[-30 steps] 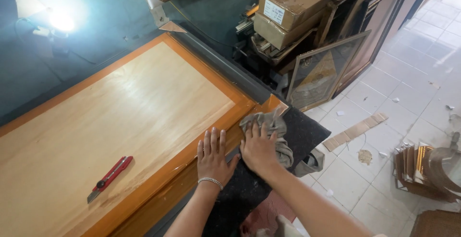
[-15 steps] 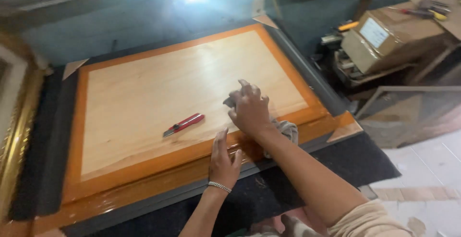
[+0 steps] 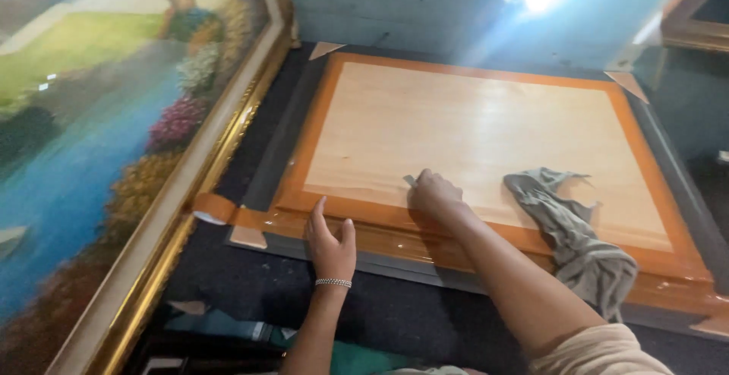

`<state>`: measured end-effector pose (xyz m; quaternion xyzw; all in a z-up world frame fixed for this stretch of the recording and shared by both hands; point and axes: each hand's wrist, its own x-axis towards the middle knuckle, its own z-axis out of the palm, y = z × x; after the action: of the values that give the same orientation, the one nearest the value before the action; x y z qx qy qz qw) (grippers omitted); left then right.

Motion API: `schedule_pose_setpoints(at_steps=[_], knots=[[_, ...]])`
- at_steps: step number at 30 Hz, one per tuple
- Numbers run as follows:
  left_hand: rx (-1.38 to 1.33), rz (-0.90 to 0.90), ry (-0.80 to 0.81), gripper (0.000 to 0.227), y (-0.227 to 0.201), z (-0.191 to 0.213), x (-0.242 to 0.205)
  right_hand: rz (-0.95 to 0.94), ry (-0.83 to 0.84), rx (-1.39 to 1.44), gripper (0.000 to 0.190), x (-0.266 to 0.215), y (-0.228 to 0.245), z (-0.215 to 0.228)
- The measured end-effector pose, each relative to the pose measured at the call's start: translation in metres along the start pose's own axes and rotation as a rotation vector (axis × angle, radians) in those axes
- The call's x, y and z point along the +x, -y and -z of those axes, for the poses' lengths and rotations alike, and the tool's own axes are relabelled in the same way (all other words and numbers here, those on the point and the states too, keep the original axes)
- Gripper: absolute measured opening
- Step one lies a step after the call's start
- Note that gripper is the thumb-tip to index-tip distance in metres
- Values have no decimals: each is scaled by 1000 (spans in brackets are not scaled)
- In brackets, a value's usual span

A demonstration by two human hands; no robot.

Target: Sealing the back edges of a picture frame using adhesive tape, a utility knife, and a cloth for smoothing.

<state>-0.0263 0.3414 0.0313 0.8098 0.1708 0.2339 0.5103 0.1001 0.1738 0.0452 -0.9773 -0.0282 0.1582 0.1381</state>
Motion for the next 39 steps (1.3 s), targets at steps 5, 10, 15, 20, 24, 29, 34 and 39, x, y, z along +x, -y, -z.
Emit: schedule_pose_setpoints(at_steps=[5,10,15,20,24,29,34,39], knots=[[34,40,-167,51,55,42,14,123,15,95,31,-2,70,-36],[62,70,-270,52,103,81,18,232,118,251,46,-34,165,-51],[129,-96,-457,55,153,116,30,148,228,517,44,-49,232,-95],[94,85,-369,49,168,158,43,128,264,557,33,-41,276,-131],[80,104,-316,47,173,174,50,103,195,337,39,-9,295,-170],[87,76,-326,47,180,171,54,117,193,242,42,-50,311,-129],[124,-33,-337,47,199,159,56,153,222,185,44,-37,312,-128],[306,-4,-132,54,197,162,46,114,267,175,46,2,306,-160]])
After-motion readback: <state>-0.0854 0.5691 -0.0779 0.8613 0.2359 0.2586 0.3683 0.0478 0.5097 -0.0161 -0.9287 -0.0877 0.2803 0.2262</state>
